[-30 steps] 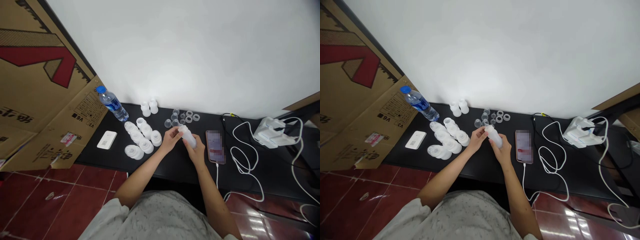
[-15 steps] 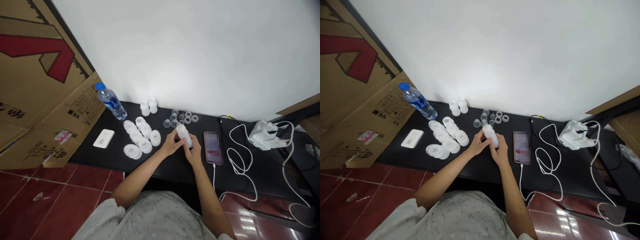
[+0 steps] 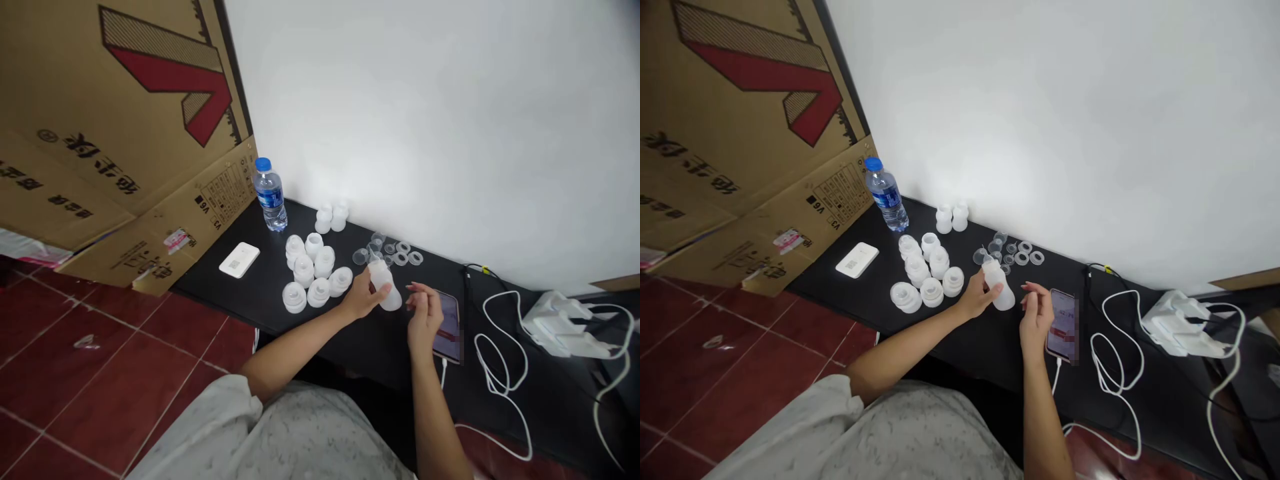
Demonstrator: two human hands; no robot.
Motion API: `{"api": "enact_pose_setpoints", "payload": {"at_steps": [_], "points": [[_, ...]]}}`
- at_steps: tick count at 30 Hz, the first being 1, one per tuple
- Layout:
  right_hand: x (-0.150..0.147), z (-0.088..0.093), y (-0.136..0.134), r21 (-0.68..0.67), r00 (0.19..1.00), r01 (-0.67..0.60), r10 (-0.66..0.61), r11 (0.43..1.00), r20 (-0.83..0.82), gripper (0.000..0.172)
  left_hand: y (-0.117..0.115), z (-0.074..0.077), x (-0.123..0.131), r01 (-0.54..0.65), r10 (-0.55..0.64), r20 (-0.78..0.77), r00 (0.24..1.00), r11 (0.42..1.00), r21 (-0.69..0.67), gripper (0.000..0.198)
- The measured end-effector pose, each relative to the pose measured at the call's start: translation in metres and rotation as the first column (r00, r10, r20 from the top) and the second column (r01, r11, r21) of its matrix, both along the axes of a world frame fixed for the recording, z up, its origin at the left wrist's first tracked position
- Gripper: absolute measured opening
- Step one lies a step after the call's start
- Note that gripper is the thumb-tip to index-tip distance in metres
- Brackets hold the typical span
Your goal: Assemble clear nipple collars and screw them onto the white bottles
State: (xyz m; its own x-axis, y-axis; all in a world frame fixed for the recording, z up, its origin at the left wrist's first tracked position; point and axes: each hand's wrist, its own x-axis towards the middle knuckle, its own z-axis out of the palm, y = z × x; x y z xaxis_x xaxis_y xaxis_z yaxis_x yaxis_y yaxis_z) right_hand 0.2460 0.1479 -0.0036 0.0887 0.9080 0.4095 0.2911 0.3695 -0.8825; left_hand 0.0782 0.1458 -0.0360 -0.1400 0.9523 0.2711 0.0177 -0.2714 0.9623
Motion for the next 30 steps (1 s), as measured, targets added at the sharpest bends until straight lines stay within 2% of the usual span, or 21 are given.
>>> {"api": "enact_pose_setpoints", "payload": {"at_steps": [2, 4, 5, 7, 9, 10, 13, 18, 20, 22, 25, 27, 30], "points": [[-0.003, 0.013, 0.012, 0.038, 0.997, 0.06, -0.062, 0.997, 0.053, 0.036, -0.001, -0.001, -0.001, -0.021, 0.021, -0.008, 1.0, 1.0, 0.0, 0.051], [-0.008, 0.025, 0.03, 0.098, 0.981, 0.048, -0.065, 0.994, 0.184, 0.033, -0.003, -0.004, -0.002, -0.049, 0.05, -0.013, 0.999, 0.998, 0.047, 0.052], [-0.012, 0.029, 0.041, 0.118, 0.957, -0.006, -0.029, 0.993, 0.288, 0.031, -0.004, -0.006, -0.003, -0.06, 0.061, -0.014, 0.998, 0.995, 0.081, 0.053], [-0.021, 0.034, 0.063, 0.141, 0.857, -0.17, 0.076, 0.975, 0.509, 0.031, -0.006, -0.009, -0.004, -0.065, 0.069, -0.021, 0.997, 0.987, 0.146, 0.056], [-0.032, 0.031, 0.081, 0.15, 0.759, -0.287, 0.129, 0.946, 0.639, 0.031, -0.007, -0.011, -0.005, -0.058, 0.064, -0.027, 0.998, 0.983, 0.176, 0.06], [-0.038, 0.028, 0.087, 0.149, 0.724, -0.298, 0.122, 0.943, 0.679, 0.03, -0.007, -0.012, -0.005, -0.058, 0.063, -0.025, 0.998, 0.982, 0.178, 0.061], [-0.054, 0.017, 0.095, 0.136, 0.679, -0.281, 0.097, 0.95, 0.728, 0.026, -0.006, -0.011, -0.006, -0.062, 0.066, -0.016, 0.998, 0.982, 0.18, 0.06], [-0.058, 0.011, 0.086, 0.112, 0.707, -0.26, 0.11, 0.959, 0.699, 0.023, -0.006, -0.011, -0.005, -0.08, 0.078, 0.016, 0.997, 0.983, 0.167, 0.055], [-0.051, 0.013, 0.08, 0.132, 0.76, -0.232, 0.095, 0.964, 0.643, 0.023, -0.006, -0.011, -0.003, -0.101, 0.095, 0.048, 0.994, 0.983, 0.154, 0.055], [-0.041, 0.016, 0.073, 0.171, 0.858, -0.147, 0.039, 0.974, 0.512, 0.025, -0.005, -0.01, -0.001, -0.127, 0.114, 0.095, 0.989, 0.983, 0.135, 0.055], [-0.025, 0.015, 0.067, 0.141, 0.987, 0.007, -0.029, 0.99, 0.159, 0.034, -0.005, -0.005, 0.001, -0.133, 0.121, 0.139, 0.983, 0.988, 0.079, 0.052], [-0.017, 0.009, 0.066, 0.074, 0.993, 0.075, -0.068, 0.994, -0.101, 0.039, -0.005, 0.001, 0.001, -0.136, 0.131, 0.118, 0.984, 0.99, 0.035, 0.047], [-0.012, -0.002, 0.068, -0.005, 0.913, 0.084, -0.079, 0.996, -0.399, 0.037, -0.005, 0.013, -0.002, -0.161, 0.16, 0.013, 0.987, 0.987, 0.029, 0.038]]}}
